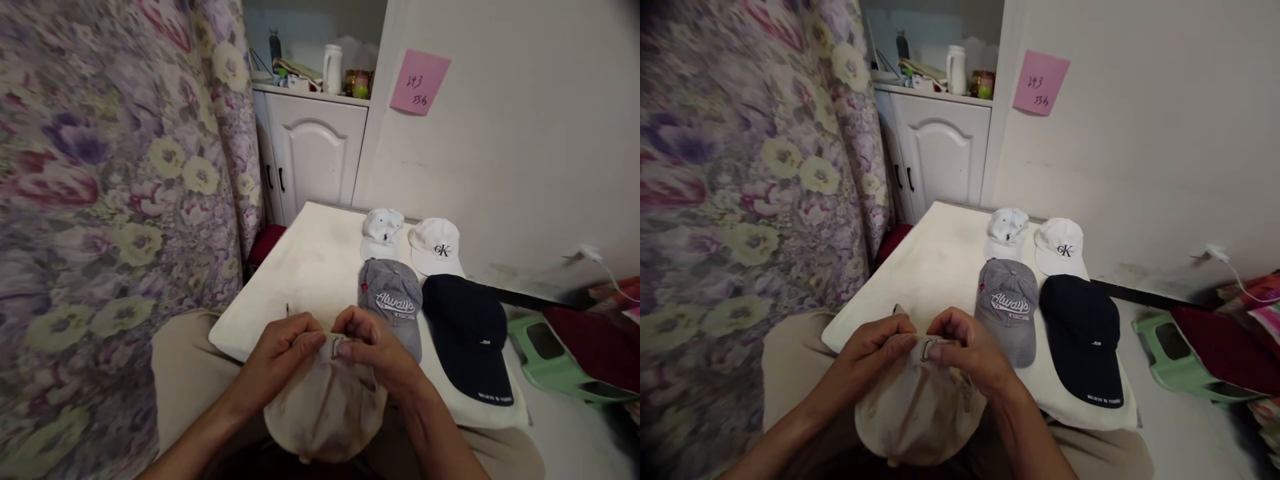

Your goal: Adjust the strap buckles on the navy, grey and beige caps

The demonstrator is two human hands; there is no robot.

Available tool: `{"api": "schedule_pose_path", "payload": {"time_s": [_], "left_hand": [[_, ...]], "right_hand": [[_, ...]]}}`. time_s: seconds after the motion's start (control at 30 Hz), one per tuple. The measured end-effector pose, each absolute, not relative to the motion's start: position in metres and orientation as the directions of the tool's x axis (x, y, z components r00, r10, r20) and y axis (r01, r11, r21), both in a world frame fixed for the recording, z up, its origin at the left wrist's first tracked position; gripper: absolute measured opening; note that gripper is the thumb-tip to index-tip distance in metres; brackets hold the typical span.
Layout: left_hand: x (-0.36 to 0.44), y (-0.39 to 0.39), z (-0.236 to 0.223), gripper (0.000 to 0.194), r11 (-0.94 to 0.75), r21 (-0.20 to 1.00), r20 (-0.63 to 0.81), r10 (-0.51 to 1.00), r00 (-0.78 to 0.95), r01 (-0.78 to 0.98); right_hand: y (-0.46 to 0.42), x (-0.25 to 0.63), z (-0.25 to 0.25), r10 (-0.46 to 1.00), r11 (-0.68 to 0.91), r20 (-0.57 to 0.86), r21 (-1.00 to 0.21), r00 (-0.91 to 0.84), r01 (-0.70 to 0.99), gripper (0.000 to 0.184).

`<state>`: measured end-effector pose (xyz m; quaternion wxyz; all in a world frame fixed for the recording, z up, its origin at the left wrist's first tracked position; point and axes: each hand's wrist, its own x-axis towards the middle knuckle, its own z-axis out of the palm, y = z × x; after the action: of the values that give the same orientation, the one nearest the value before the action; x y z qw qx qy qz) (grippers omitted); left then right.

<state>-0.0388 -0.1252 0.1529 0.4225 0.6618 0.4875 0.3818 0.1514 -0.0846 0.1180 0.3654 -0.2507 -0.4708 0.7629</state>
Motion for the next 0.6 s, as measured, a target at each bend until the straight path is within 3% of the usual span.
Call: {"api": "schedule_pose_path", "payload": {"time_s": [0.13,0.3,0.37,0.6], "left_hand": [[-0.042,-0.123,0.152,0.034,-0.167,0.931,0.076,0.958,0.275,0.324],[-0.051,-0.122,0.149,0.038,-0.158,0.923,0.030,0.939,0.343,0.350],[-0.055,-0.123,0.149,0.037,-0.159,0.913,0.006,0.926,0.378,0.376],[-0.060,-0.128,0.151,0.039,-0.108,0.920,-0.064,0.907,0.417,0.376]], "right_hand": [[-0.086,0.151,0.120,0.782,-0.263,-0.041,-0.927,-0.623,-0.269,0.030],[-0.092,0.144,0.135,0.861,0.014,0.026,-0.999,-0.508,-0.029,0.022],[-0.094,0.142,0.139,0.878,0.053,0.029,-0.998,-0.478,0.037,0.023],[-0.094,0.153,0.126,0.814,-0.057,0.036,-0.988,-0.580,-0.140,0.024]]}}
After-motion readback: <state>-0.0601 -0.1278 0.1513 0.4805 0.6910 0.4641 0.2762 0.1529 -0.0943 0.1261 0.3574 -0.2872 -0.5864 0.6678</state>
